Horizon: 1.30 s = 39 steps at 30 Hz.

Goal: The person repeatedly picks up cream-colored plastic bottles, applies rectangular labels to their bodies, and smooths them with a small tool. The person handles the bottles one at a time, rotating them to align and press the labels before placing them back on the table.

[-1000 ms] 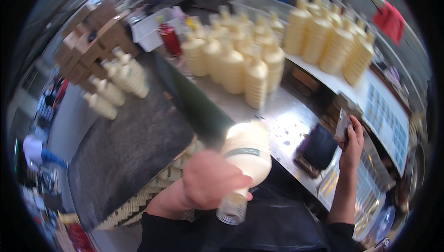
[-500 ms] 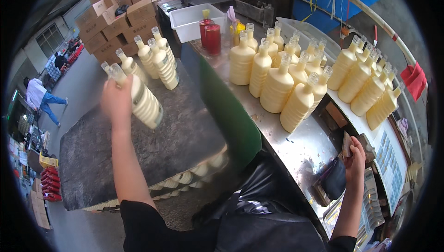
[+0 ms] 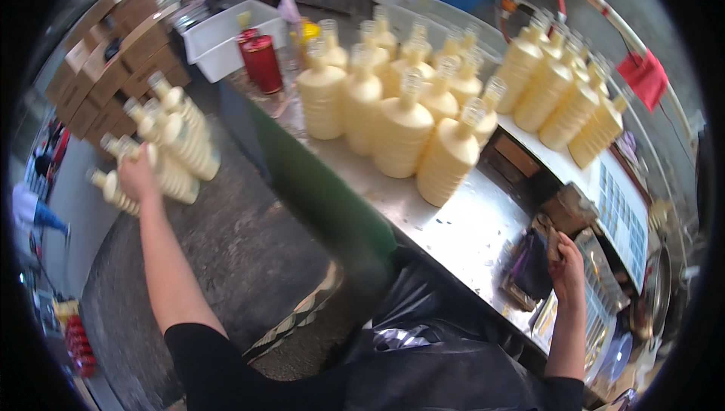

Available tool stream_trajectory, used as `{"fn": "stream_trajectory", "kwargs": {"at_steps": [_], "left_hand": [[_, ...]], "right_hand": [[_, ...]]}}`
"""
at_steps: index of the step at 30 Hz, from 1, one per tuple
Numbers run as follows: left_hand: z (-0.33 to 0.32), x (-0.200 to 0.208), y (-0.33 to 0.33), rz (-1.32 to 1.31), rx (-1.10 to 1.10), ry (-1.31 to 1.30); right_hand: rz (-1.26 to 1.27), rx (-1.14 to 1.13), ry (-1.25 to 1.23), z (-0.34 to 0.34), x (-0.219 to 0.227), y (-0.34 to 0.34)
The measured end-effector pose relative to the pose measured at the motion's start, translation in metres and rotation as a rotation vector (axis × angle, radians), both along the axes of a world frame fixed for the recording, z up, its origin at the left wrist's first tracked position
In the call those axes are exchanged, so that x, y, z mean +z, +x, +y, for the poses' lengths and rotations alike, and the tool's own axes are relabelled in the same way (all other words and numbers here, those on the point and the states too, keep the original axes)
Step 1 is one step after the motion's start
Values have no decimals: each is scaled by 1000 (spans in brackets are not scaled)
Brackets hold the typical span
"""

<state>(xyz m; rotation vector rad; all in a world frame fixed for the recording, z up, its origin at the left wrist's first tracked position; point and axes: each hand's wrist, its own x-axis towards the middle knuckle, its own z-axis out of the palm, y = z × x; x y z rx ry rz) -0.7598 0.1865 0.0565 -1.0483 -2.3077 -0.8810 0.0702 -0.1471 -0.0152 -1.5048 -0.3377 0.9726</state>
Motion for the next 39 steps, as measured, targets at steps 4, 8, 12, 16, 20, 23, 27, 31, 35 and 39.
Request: {"fn": "stream_trajectory", "kwargs": {"at_steps": [4, 8, 12, 16, 20, 23, 27, 31, 35, 39], "left_hand": [[-5, 15, 10, -100, -2, -21], [-7, 25, 89, 99, -25, 199], [-56, 13, 276, -288, -755, 386], [-110, -2, 468, -281, -1037, 17], [-116, -79, 561, -486, -1068, 199], [-117, -89, 583, -519, -938, 218], [-108, -92, 583, -564, -841, 145], [-117, -85, 565, -664, -976, 120], [-150, -59, 542, -937, -1187, 17], [-160, -57, 544, -1349, -1456, 101]], "right_hand": [[3, -61, -40, 3, 7, -23], [31, -75, -30, 1, 8, -30], [45, 22, 24, 20, 11, -42], [107, 105, 99, 20, 15, -45], [120, 179, 156, 23, 32, -53], [167, 275, 234, 10, 26, -24], [196, 312, 260, 14, 37, -19], [174, 306, 255, 25, 38, -19], [183, 357, 304, 30, 43, -30], [171, 478, 347, 35, 18, -16]]}}
